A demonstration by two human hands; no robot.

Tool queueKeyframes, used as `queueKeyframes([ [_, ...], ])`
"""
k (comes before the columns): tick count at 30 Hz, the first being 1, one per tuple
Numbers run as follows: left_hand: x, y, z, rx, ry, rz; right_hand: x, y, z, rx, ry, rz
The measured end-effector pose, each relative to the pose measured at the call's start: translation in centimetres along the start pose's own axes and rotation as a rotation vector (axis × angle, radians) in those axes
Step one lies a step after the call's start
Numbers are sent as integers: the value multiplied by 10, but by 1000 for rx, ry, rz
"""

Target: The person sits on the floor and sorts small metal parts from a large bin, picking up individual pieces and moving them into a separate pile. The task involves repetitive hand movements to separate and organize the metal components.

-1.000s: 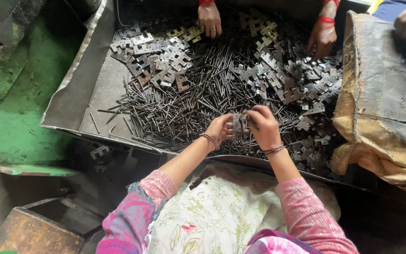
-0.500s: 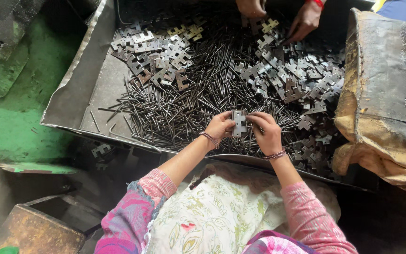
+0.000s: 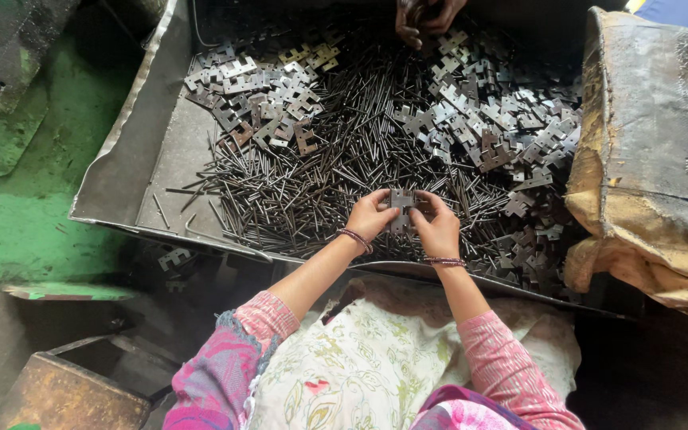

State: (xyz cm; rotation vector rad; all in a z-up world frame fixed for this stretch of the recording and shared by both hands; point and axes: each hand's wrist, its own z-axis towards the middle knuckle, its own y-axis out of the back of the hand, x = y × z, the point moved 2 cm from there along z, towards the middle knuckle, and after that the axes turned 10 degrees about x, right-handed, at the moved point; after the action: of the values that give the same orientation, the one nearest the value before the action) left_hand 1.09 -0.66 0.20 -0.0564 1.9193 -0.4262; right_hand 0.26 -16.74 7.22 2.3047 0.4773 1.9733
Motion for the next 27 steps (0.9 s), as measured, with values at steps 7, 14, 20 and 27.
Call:
queueKeyframes([
  [7,6,4,5,-90,-99,166,9,-16,-11,-19,145,-457],
  [14,17,6,16,-53,-156,22,13,-35,-10,-66,373,-693],
  [20,8,-1,9,-23,-217,192,5,-30,-2,-59,265,-606],
  [27,-6,-9,1,-46,-177,325,4,-20,-4,-77,170,-485],
])
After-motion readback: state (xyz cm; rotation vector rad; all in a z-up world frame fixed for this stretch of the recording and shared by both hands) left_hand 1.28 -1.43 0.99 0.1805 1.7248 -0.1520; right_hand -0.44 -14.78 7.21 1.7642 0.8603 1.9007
